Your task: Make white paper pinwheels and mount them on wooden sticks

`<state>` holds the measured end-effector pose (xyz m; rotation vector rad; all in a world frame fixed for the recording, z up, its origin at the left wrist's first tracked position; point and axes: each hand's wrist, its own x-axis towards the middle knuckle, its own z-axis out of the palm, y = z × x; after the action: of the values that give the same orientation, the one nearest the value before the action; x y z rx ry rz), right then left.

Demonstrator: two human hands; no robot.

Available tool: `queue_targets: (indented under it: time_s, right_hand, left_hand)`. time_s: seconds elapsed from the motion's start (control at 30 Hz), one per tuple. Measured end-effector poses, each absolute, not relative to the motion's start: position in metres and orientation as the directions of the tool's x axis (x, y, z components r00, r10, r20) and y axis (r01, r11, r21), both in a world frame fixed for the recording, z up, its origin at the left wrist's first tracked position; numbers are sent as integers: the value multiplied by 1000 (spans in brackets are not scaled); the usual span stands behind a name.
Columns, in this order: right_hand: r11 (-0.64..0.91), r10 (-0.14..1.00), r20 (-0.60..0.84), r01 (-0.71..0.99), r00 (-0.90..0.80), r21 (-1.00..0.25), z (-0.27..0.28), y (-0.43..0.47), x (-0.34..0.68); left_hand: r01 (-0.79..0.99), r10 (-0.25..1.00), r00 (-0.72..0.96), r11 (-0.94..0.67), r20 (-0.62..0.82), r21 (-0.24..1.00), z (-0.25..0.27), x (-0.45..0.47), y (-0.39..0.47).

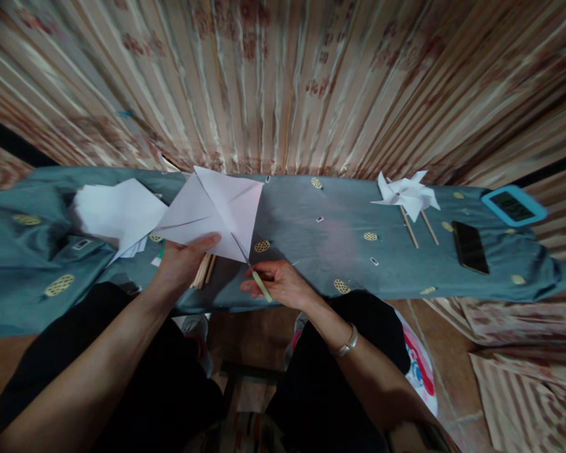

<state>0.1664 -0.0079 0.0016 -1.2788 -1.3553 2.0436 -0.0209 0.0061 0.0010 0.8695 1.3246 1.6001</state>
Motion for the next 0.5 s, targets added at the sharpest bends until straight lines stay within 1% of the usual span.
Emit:
queue_targets:
  time_s: [0.23, 0.37, 0.5]
  right_hand:
    - [-461, 717, -480, 174, -505, -871, 2, -8, 168]
    - [-431, 722, -459, 183, -517, -884, 1, -8, 168]
    - [-405, 724, -443, 195, -528, -893, 0, -7, 167]
  left_hand:
    - [-173, 922, -386, -61, -10, 983, 4, -21, 5]
    - [-168, 930, -368, -72, 5, 983, 7, -20, 4]
    - [-166, 936, -352, -30, -31, 986, 7, -18, 1]
